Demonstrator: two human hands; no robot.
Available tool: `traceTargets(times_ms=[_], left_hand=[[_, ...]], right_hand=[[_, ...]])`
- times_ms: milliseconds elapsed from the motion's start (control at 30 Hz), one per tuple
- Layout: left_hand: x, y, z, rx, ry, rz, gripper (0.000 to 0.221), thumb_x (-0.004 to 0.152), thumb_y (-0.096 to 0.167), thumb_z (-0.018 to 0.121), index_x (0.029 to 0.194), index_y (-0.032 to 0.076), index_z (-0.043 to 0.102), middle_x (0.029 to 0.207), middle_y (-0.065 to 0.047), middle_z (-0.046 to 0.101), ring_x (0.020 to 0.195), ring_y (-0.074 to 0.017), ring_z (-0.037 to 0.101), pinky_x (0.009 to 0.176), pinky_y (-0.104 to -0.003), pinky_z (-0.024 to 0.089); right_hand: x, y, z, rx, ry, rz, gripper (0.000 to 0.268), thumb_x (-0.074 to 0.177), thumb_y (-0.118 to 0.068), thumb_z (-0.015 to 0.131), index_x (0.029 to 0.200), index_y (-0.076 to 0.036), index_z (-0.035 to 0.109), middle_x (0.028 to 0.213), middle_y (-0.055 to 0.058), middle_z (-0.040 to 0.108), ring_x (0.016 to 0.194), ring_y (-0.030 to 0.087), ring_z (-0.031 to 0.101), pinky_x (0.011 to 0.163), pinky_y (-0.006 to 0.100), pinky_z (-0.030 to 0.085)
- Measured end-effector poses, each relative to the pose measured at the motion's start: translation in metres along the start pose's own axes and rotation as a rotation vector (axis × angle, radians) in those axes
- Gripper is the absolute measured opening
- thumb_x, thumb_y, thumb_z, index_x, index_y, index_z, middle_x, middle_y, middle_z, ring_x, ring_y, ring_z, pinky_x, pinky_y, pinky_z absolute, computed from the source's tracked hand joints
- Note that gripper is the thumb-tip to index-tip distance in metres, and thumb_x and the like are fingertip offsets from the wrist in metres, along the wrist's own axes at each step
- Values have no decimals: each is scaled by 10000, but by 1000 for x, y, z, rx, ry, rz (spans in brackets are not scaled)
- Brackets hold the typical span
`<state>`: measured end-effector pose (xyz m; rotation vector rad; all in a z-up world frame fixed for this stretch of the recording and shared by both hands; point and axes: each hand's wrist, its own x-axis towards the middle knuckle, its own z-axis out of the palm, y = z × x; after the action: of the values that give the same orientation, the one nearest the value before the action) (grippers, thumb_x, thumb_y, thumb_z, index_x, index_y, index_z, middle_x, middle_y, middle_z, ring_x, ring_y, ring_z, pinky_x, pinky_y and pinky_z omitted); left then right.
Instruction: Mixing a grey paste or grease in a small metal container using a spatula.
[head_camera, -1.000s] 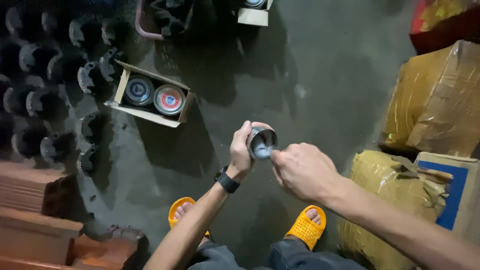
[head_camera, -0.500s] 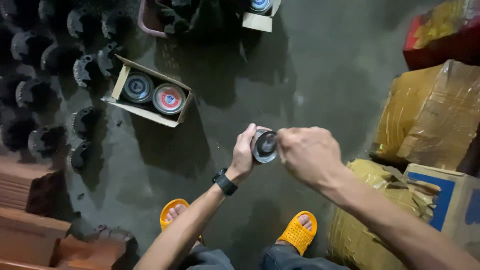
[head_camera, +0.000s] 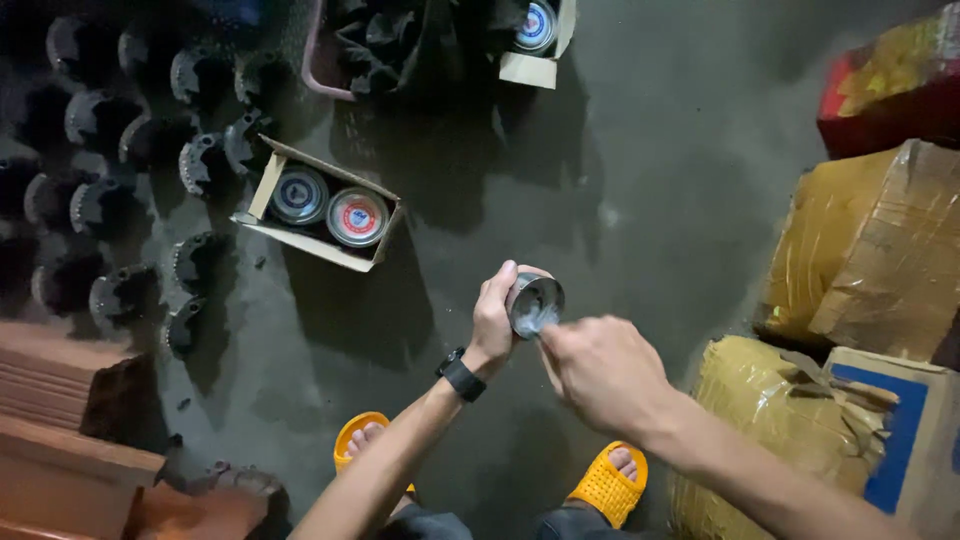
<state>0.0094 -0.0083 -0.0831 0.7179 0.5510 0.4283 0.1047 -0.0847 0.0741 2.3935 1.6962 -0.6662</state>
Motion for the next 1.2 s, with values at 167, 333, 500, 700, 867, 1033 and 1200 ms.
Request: traceTargets(times_ms=[167,333,500,700,867,1033,1200], left_hand=[[2,-3,4,10,17,-32,567,1084,383,326,997,-12,723,885,-75,738,798,-149,678,763,-314,554],[5,-10,16,-58,-7,-34,575,1123,382,336,990,-29,716,864,-83,719,779,-155,651,751,-323,535],[0,6,23,114,-17,-141,568,1052,437,310,1027,32,709,817,-58,717,711,-162,656,649,-321,525],[5,-27,24,-230,-10,-238,577,1106,436,337,1016,0,705,850,-62,704,740,-162,629,676,-315,504],[4,5,31,11,-4,-76,574,1075,438,344,1007,-2,707,863,-65,724,779,-158,669,745,-309,552],[8,-17,33,-162,66,-209,571,1078,438,338,994,0,696,864,-69,717,786,-163,661,770,-320,541],[9,0,30,-106,-56,-78,561,1085,412,340,989,-2,707,886,-81,726,812,-170,658,786,-330,542]], right_hand=[[6,22,-10,54,32,-7,212,893,-260,629,777,-91,682,705,160,715,653,351,714,617,500,572],[-3,22,-12,123,-58,-26,190,879,-250,630,789,-91,681,698,154,716,646,336,719,632,480,579],[-7,37,-17,11,115,-21,186,858,-231,625,767,-76,669,711,176,714,657,362,720,620,491,580],[-5,33,-27,141,19,-7,206,871,-255,627,761,-91,681,660,180,702,628,363,713,627,503,570],[-15,32,-21,52,25,12,207,873,-243,628,745,-86,671,702,186,711,661,365,720,633,494,580],[-7,37,-32,120,-31,-7,158,839,-221,640,790,-74,670,736,185,710,670,357,719,606,480,584],[-16,33,-16,21,-14,-27,161,842,-203,631,789,-59,681,721,188,714,664,361,728,638,482,586]])
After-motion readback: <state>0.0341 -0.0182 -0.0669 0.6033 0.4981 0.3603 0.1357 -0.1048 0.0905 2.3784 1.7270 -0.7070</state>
